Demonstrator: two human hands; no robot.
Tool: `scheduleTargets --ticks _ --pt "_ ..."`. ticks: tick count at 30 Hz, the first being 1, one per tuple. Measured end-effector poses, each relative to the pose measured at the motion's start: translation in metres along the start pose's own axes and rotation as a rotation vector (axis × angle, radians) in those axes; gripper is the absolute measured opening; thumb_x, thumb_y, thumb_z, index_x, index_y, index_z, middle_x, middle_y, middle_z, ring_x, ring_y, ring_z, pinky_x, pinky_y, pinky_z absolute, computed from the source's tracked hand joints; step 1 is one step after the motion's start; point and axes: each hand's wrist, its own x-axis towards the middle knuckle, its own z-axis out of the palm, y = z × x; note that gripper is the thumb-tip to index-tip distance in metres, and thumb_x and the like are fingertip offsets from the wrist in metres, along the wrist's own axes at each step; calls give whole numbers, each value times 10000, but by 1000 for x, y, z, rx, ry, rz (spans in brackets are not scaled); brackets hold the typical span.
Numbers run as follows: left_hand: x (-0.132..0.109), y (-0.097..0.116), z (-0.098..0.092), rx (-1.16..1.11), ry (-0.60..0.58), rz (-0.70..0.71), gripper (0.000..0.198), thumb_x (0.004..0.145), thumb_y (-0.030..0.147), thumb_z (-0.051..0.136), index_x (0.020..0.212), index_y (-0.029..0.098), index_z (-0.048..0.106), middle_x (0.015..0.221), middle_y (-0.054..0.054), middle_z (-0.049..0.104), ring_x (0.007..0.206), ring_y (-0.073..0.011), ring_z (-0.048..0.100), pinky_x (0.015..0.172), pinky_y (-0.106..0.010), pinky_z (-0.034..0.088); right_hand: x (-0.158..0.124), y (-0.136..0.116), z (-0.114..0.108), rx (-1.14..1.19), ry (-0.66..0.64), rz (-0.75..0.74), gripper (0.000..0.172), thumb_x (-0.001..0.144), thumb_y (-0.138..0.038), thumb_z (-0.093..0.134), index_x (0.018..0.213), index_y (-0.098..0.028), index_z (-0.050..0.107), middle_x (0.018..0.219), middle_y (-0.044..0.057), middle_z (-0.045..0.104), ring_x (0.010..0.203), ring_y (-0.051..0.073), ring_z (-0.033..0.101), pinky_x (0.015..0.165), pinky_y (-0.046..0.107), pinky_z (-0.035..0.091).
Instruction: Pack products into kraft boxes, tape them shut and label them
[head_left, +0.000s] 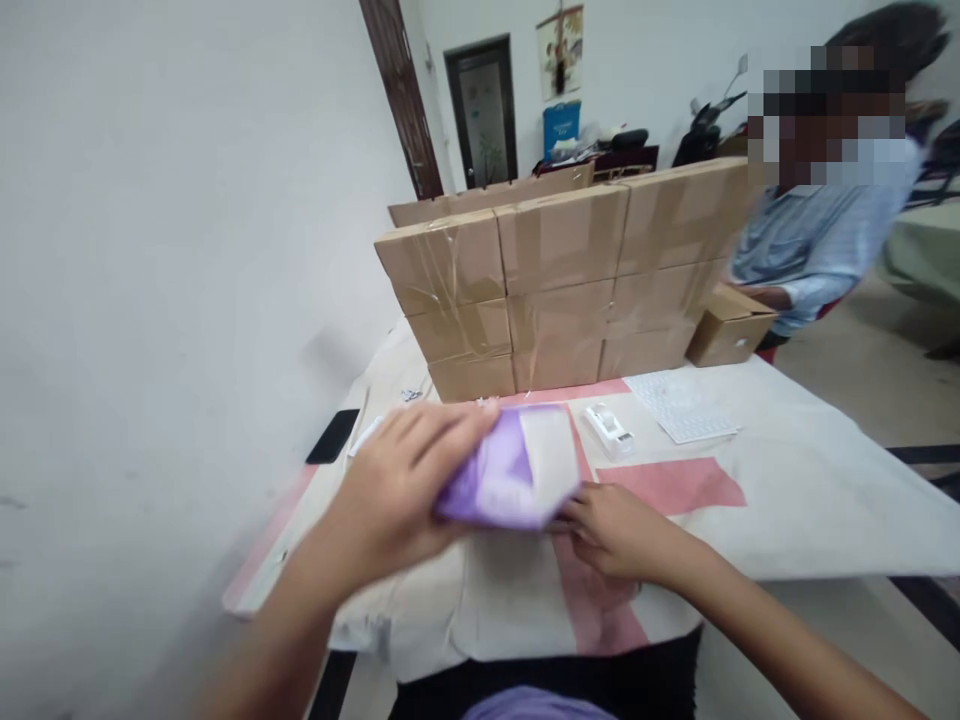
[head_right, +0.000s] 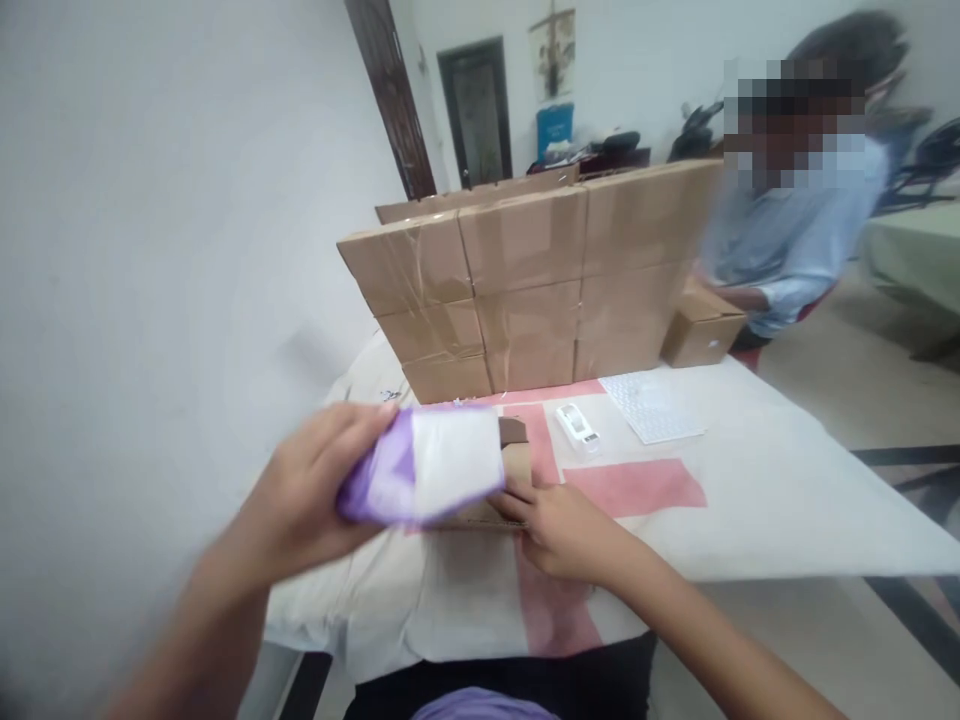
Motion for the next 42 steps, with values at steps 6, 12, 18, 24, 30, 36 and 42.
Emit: scheduleTargets --ticks 6,12,18,24,30,36,42 --pt "69 -60 49 49 -613 19 900 793 402 778 1591 300 376 1293 -95 671 1140 -338 660 908 -353 514 -9 -8 -6 55 -31 93 750 812 -100 542 1539 -267 468 1576 113 491 1172 262 680 915 395 588" --pt "46 -69 117 141 -752 136 679 865 263 701 1486 454 506 1181 -59 708 927 -261 684 741 -317 452 -14 1 -3 58 10 125 709 841 -68 514 1519 -272 494 1677 116 342 1376 268 576 1069 430 544" --pt "39 -57 133 184 -763 144 623 973 447 597 1558 365 402 1257 -105 646 1041 -285 661 724 -314 466 -13 12 -1 34 35 83 708 841 -45 497 1507 -285 514 1676 91 364 1408 246 553 1077 410 543" --pt "35 -58 132 223 -718 146 676 921 501 656 1514 269 432 1264 -108 650 1071 -287 671 714 -327 511 -10 18 -1 20 31 85 753 814 -44 511 1516 -317 505 1674 71 372 1416 254 546 1069 422 548" --pt "20 -63 93 439 -583 336 712 919 335 671 1554 197 380 1299 -138 668 1093 -287 663 792 -371 530 -5 16 12 23 59 101 700 835 -105 523 1510 -289 513 1648 88 405 1406 283 538 1077 466 537" --pt "-4 -88 67 526 -203 518 445 999 247 564 1440 212 513 1267 -109 712 1133 -269 666 919 -418 527 19 7 9 -95 124 91 642 792 -212 654 1430 -177 596 1401 170 593 1167 357 559 994 568 530" --pt "-20 -99 70 388 8 657 466 977 265 653 1377 482 552 1229 72 745 1077 -124 705 1064 -314 497 32 2 -21 45 133 -65 813 784 -360 753 1528 -226 454 1544 168 440 1436 427 341 1183 666 321"
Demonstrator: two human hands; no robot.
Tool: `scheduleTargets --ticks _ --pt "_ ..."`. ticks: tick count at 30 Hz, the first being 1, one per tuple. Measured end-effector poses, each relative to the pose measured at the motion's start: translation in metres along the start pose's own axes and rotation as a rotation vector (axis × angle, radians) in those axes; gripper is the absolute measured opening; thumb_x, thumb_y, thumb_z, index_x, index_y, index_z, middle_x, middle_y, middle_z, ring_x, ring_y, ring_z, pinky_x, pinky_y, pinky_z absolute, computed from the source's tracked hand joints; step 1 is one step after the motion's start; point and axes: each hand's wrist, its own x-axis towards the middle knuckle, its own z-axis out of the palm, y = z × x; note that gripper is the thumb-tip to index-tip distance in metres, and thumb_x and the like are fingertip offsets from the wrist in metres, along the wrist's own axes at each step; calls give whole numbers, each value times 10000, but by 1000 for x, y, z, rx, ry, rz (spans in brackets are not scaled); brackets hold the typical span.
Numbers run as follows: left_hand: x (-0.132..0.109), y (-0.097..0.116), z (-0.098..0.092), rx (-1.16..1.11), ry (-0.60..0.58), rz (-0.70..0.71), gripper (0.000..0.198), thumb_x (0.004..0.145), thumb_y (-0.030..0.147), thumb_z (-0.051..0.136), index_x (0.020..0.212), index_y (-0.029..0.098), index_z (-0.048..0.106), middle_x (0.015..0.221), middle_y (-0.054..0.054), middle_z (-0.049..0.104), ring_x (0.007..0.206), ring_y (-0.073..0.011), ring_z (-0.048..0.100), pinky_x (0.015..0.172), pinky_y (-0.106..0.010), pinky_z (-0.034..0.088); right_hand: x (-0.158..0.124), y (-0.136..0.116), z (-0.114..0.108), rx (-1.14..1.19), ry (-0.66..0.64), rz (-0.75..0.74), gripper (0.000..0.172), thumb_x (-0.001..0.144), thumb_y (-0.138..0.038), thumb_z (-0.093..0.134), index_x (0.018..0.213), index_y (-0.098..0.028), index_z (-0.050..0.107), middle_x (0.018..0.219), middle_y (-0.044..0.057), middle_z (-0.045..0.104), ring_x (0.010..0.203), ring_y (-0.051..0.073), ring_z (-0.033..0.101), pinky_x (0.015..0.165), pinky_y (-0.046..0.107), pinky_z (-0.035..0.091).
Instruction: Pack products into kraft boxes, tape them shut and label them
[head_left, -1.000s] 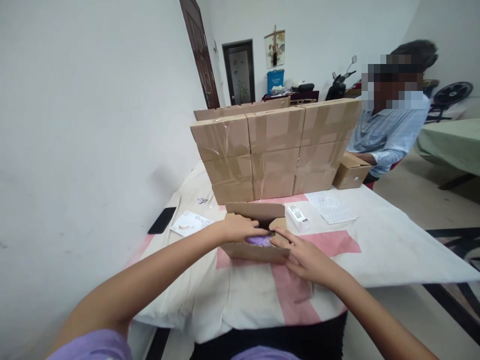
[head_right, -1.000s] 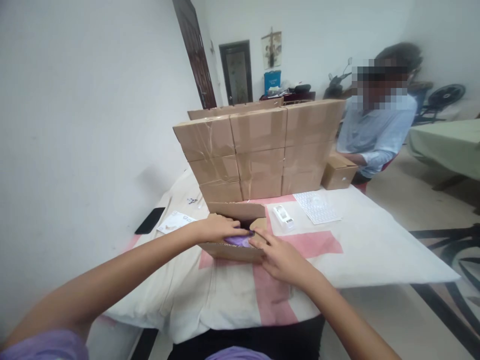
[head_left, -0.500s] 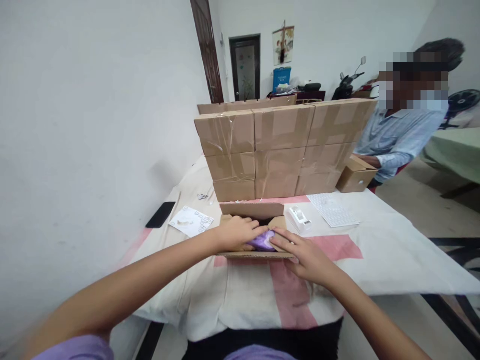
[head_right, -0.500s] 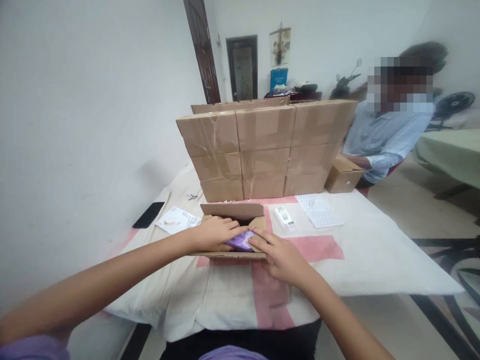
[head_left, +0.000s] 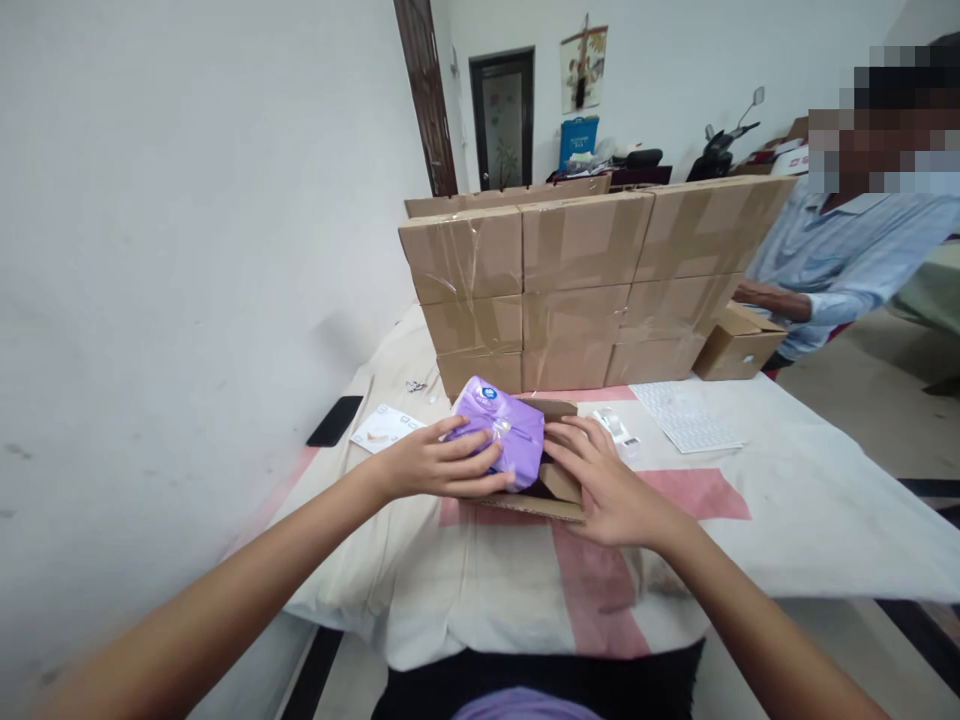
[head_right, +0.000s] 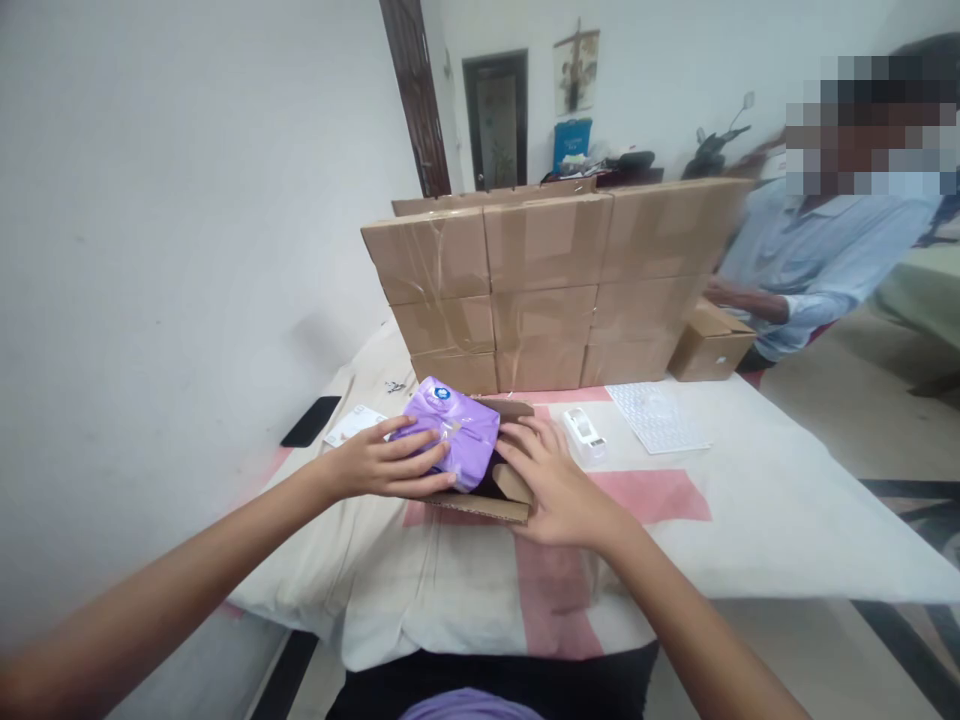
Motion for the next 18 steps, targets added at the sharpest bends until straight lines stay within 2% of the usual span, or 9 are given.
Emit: scheduleTargets --ticks 3,6,9,12,14,16,18 --pt "-3 1 1 -158 -56 -143 511 968 268 668 1356 578 546 1232 118 744 1050 -96 717 1048 -275 509 3 6 -15 276 -71 -54 877 850 -521 716 1587 -250 326 1625 159 347 1519 389 301 1223 611 321" --pt "-3 1 2 -172 -123 -217 438 985 273 640 1329 539 595 1244 94 748 1078 -117 719 1006 -289 523 14 9 -21 438 -13 10 802 913 -537 650 1587 -281 301 1617 140 377 1500 344 383 1216 554 370" --pt "0 4 6 -105 -132 -173 383 1000 298 615 1313 518 613 1263 84 745 1089 -128 712 974 -289 512 34 4 -16 329 -7 101 875 854 -473 731 1590 -278 300 1611 146 370 1489 349 396 1208 549 384" --pt "3 7 12 -55 -41 -107 417 991 289 631 1330 530 589 1267 91 741 1096 -120 692 982 -274 481 58 -3 -6 162 -106 155 1051 777 -445 785 1635 -235 216 1606 190 328 1435 389 441 1125 552 459" --pt "3 9 15 1 35 -87 434 975 280 654 1330 521 587 1265 88 739 1126 -121 668 1015 -276 456 70 -7 -1 81 -159 200 1101 770 -436 777 1653 -197 164 1529 218 388 1320 392 537 1035 533 512" --pt "-1 11 18 115 108 -110 436 956 260 674 1322 483 600 1279 64 728 1180 -152 640 1080 -326 426 79 -7 2 33 -197 236 1125 763 -434 774 1658 -177 143 1437 220 447 1205 381 603 967 507 531" --pt "-10 12 20 227 142 -214 474 929 200 676 1341 420 598 1324 10 700 1254 -218 602 1142 -424 393 83 -5 4 20 -217 270 1128 761 -441 771 1659 -185 138 1392 208 467 1144 368 629 921 473 536"
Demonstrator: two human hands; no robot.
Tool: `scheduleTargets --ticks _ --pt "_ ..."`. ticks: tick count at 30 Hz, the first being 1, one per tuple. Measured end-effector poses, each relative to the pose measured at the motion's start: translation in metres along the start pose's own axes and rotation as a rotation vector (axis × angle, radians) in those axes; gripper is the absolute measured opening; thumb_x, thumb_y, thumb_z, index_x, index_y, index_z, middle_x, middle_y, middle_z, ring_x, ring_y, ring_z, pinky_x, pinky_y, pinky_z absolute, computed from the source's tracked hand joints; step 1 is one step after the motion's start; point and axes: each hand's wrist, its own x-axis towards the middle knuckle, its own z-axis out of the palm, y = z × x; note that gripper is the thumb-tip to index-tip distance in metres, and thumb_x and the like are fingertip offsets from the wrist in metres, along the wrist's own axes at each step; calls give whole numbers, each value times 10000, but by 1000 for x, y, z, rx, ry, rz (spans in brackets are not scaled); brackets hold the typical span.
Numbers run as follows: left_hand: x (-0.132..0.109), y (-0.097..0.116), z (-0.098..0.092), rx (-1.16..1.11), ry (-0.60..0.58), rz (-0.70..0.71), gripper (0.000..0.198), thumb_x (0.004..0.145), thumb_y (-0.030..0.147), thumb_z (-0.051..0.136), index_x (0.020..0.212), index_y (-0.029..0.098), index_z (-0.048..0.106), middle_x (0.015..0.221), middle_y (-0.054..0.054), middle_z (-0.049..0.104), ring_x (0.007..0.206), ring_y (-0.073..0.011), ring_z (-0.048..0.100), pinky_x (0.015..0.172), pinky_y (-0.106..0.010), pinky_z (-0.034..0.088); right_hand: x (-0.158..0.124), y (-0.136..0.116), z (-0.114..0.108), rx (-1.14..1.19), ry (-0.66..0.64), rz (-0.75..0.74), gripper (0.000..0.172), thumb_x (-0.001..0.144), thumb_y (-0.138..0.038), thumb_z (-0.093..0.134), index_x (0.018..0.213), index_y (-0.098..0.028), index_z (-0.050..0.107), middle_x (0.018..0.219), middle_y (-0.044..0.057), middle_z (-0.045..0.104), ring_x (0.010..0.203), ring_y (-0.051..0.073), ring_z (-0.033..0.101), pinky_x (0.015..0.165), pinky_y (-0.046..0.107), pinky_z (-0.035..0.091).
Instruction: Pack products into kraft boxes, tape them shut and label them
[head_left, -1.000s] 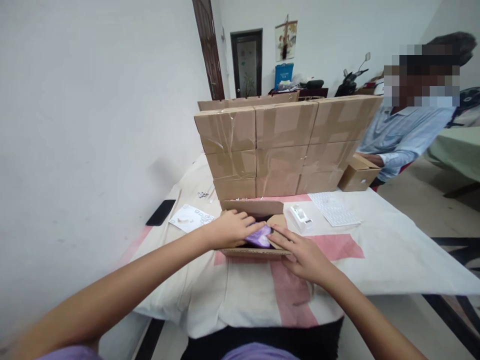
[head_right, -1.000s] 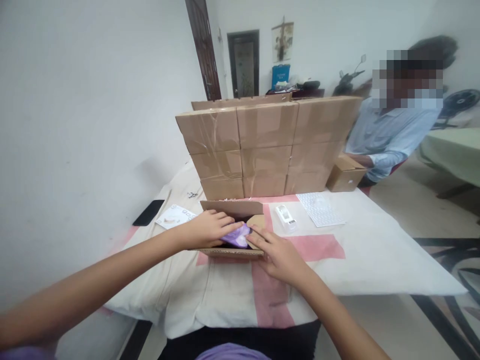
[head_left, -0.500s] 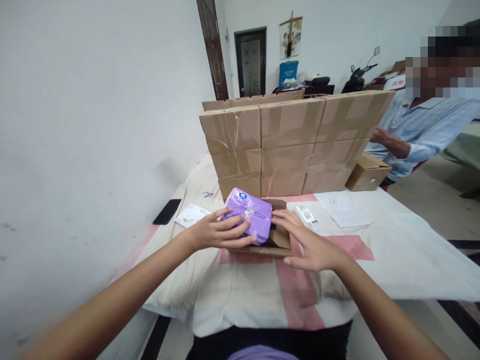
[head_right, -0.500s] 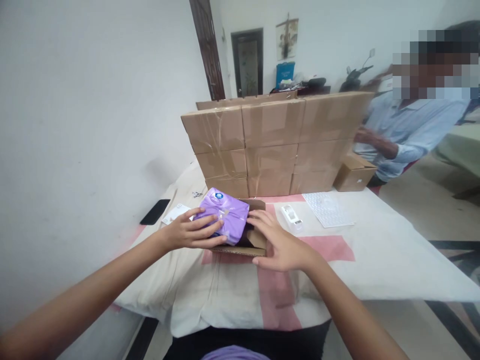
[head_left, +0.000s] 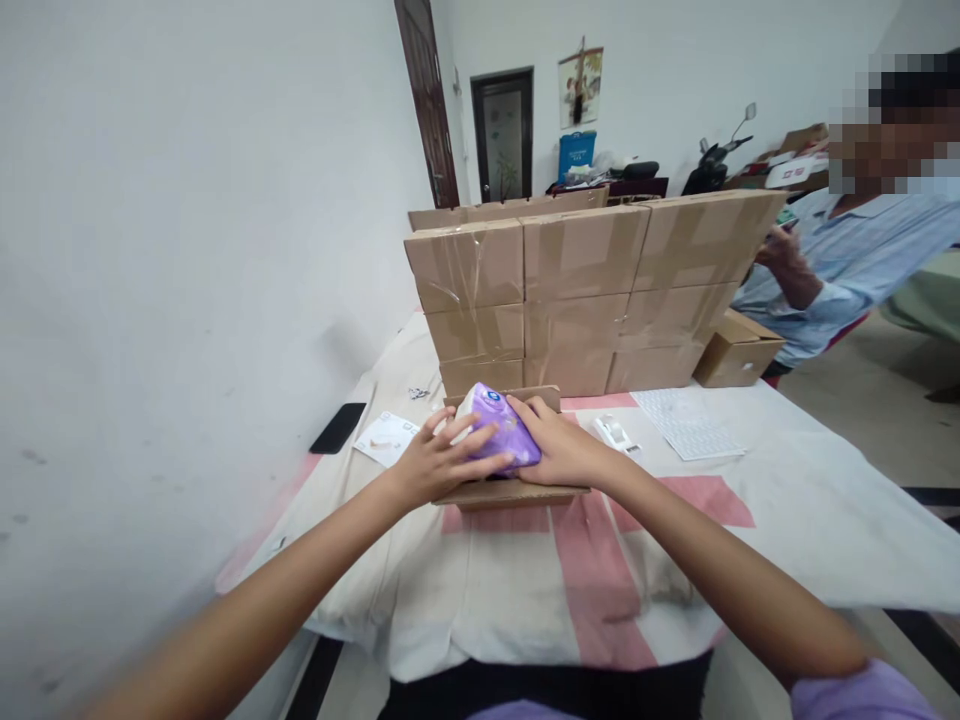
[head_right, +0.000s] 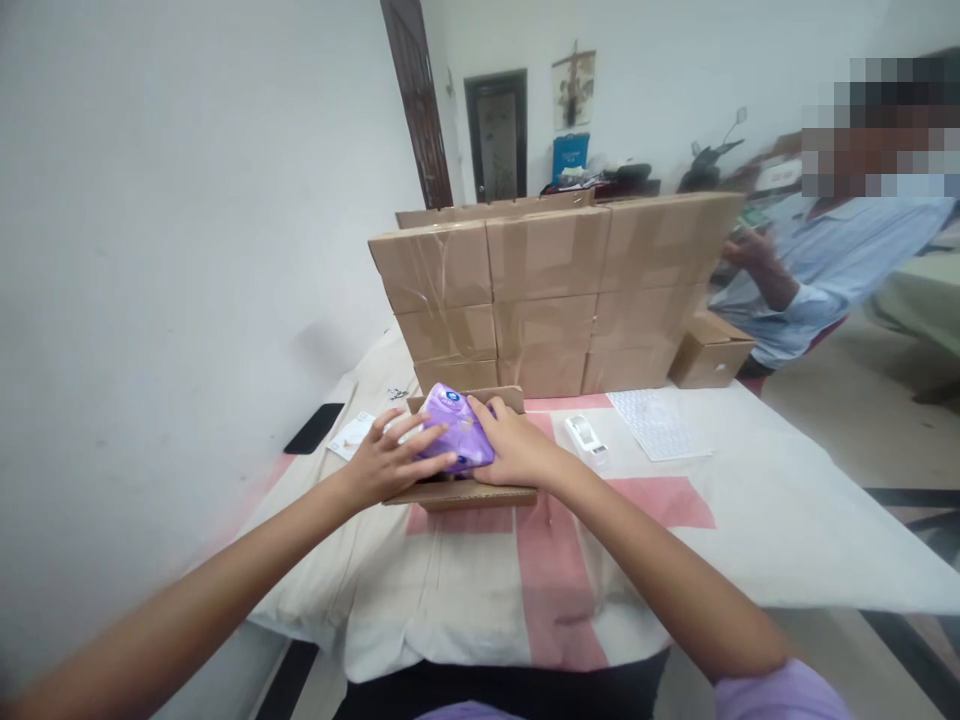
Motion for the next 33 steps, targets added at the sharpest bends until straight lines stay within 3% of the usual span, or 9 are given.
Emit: scheduleTargets --ticks 4,7,9,15,18,21,26,30,33 --pt "-27 -3 0 2 -63 -363 655 888 106 615 1492 304 454 1439 -135 574 1359 -332 525 1101 -540 455 2 6 2 -12 14 61 1120 771 -458 761 1663 -223 125 1366 183 468 1115 350 637 870 412 522" --pt "-43 -2 1 -168 -124 -646 717 910 118 552 1573 251 314 1491 -178 483 1363 -320 530 1049 -497 532 3 4 2 -73 11 52 1077 799 -458 744 1665 -295 126 1363 168 456 1076 330 643 822 383 508" --pt "-48 1 2 -275 -152 -752 708 925 120 512 1586 240 286 1493 -169 469 1388 -302 512 1095 -488 520 5 -1 0 -162 -16 36 1007 818 -430 737 1653 -369 178 1360 162 455 1053 330 645 810 384 497" --pt "-43 7 13 -380 -169 -695 601 961 118 439 1540 266 378 1468 -138 503 1411 -296 477 1192 -547 427 19 -13 -5 -320 -104 21 864 812 -370 742 1588 -437 366 1423 191 467 1094 418 641 878 473 488" --pt "-45 6 21 -472 -149 -800 577 974 155 436 1539 251 375 1527 -147 448 1460 -302 432 1217 -565 393 30 -9 -5 -329 -136 22 846 782 -413 767 1560 -417 435 1432 191 487 1070 417 671 908 485 485" --pt "-50 4 26 -568 -154 -872 602 996 221 456 1578 248 304 1642 -167 288 1553 -328 296 1242 -599 334 39 -4 0 -362 -186 -6 868 759 -480 788 1554 -408 447 1491 203 457 1055 404 694 946 512 471" --pt "-50 -2 25 -726 -263 -697 593 1059 316 402 1621 325 215 1743 -118 49 1623 -329 61 1283 -616 203 46 6 16 -404 -132 -78 775 797 -487 801 1512 -420 507 1546 193 430 1176 394 641 997 503 452" --pt "-44 -1 22 -792 -331 -681 741 1062 388 421 1662 319 -9 1754 -119 0 1625 -312 33 1304 -589 138 42 19 21 -379 -130 -79 665 809 -607 753 1427 -403 615 1488 160 465 1219 399 584 1006 516 441" --pt "-46 4 23 -844 -345 -736 865 1037 474 475 1658 292 -98 1755 -118 -16 1624 -301 33 1317 -555 111 36 31 20 -113 1 -147 543 854 -680 655 1239 -309 747 1359 129 552 1131 325 598 1001 503 447"
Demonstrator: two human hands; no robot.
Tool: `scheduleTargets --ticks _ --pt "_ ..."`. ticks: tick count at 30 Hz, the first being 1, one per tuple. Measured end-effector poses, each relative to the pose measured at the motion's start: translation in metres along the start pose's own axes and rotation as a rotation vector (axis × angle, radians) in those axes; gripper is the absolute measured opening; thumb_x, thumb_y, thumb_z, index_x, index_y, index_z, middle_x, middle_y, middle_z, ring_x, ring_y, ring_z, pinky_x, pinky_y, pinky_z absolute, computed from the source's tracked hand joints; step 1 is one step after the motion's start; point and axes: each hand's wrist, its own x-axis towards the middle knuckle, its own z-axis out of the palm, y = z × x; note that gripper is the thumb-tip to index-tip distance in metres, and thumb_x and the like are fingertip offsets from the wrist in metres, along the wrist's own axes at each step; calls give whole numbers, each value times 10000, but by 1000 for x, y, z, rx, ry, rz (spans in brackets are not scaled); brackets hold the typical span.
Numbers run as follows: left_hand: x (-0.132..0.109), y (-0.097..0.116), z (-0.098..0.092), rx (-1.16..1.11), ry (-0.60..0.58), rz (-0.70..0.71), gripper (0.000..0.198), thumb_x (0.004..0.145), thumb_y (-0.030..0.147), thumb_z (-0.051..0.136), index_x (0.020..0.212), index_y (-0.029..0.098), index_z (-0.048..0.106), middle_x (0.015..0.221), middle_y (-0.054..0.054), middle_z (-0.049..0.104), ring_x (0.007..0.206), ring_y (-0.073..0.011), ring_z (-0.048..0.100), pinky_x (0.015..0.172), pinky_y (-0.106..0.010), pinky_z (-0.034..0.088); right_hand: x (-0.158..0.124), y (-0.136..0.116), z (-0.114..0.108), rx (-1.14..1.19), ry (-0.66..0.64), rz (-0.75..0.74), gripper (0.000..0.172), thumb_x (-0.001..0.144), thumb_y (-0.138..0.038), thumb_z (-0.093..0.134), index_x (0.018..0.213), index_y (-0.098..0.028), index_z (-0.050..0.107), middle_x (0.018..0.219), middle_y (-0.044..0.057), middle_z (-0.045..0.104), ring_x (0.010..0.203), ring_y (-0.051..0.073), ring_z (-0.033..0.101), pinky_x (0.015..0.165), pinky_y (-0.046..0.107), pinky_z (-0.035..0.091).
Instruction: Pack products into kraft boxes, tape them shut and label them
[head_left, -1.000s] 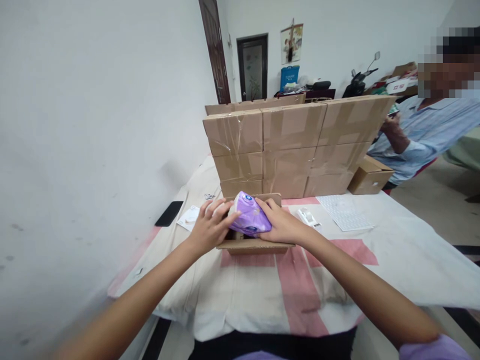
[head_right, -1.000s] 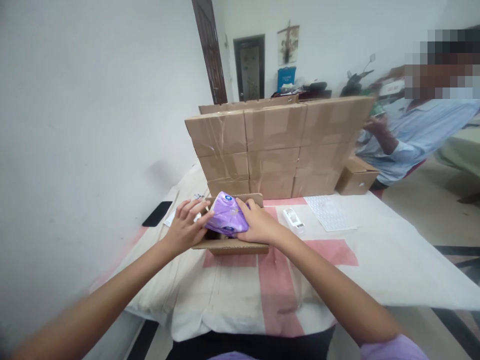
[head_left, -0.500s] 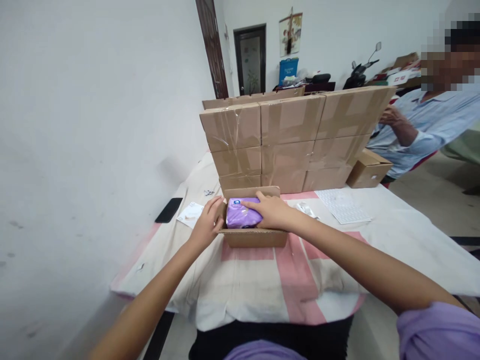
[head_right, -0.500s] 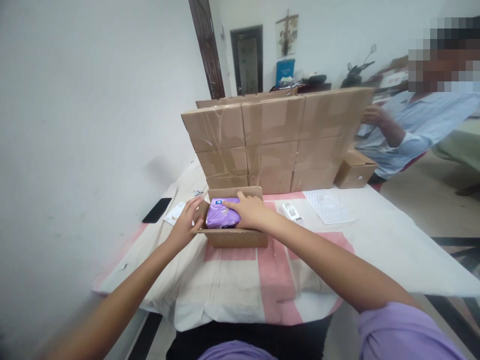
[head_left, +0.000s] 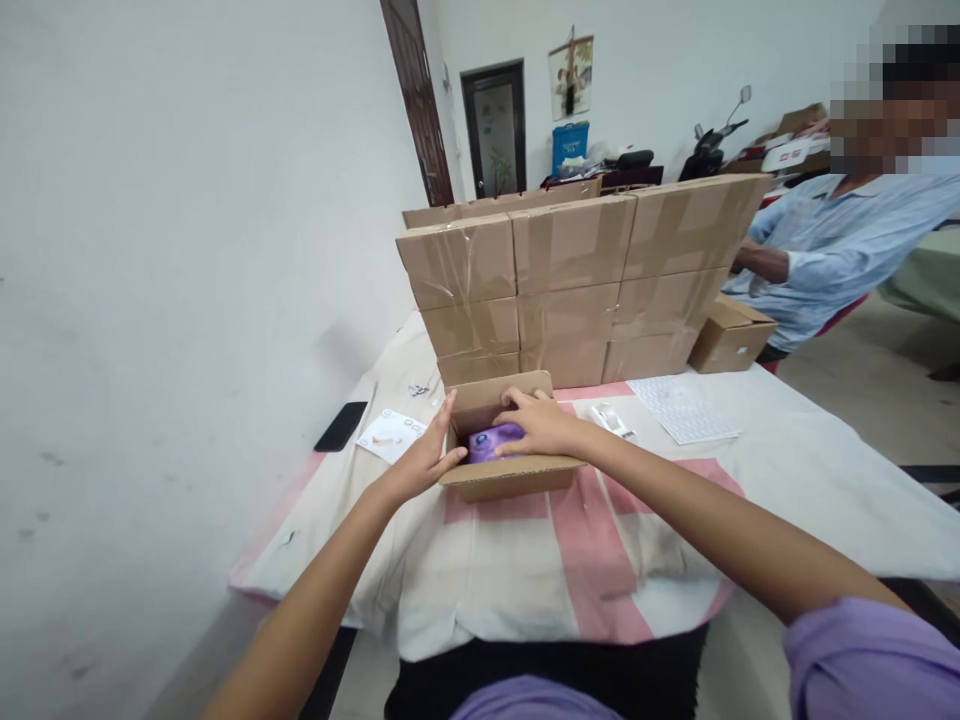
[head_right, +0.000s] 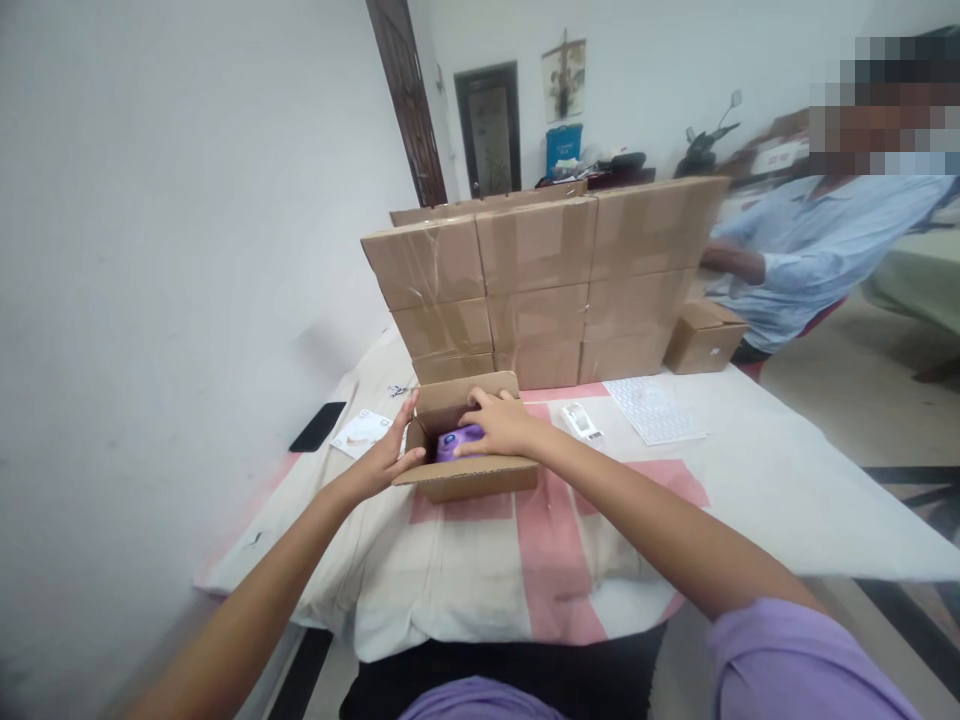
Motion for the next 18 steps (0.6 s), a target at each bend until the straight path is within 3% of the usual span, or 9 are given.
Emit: scheduleTargets --ticks 3,5,8,11,14,16,18 --pt "-2 -5 5 -70 -34 -1 906 1003 601 472 1669 269 -45 1754 -113 18 1622 -307 36 1318 -540 116 -9 11 3 455 363 28 477 935 -632 550 984 -203 752 1046 84 645 918 215 622 901 400 497" --pt "-1 -10 8 -93 -82 10 856 991 691 384 1675 268 91 1742 -104 140 1621 -314 74 1316 -543 109 -19 19 9 691 583 128 503 955 -637 489 812 -195 682 816 48 624 743 186 588 773 360 507" --pt "2 -22 13 -117 -97 30 844 957 789 254 1635 289 308 1683 -95 339 1608 -322 171 1314 -553 52 -40 32 28 841 747 208 547 968 -661 408 689 -225 583 686 44 593 712 217 600 773 395 516" --pt "2 -36 23 -247 9 110 1115 788 965 141 1632 258 319 1614 -149 450 1557 -352 318 1307 -563 5 -65 41 57 988 904 171 580 922 -761 349 864 -250 616 841 83 662 1001 309 680 965 494 504" --pt "0 -40 38 -395 117 101 1286 656 1048 196 1629 215 309 1577 -201 484 1519 -372 387 1306 -560 99 -81 42 81 973 925 174 745 814 -908 320 1067 -266 599 1100 134 676 1207 359 627 1023 533 485" --pt "0 -36 47 -460 197 3 1126 760 972 380 1594 216 370 1570 -203 494 1498 -366 425 1278 -563 233 -83 39 88 860 881 188 702 805 -875 447 1122 -267 597 1218 141 640 1238 347 593 1025 510 488" --pt "3 -28 56 -493 331 -109 841 905 775 488 1549 239 421 1620 -172 435 1500 -345 427 1239 -550 334 -77 35 85 788 861 223 585 846 -718 572 1222 -269 568 1213 119 607 1184 303 591 1005 472 503"
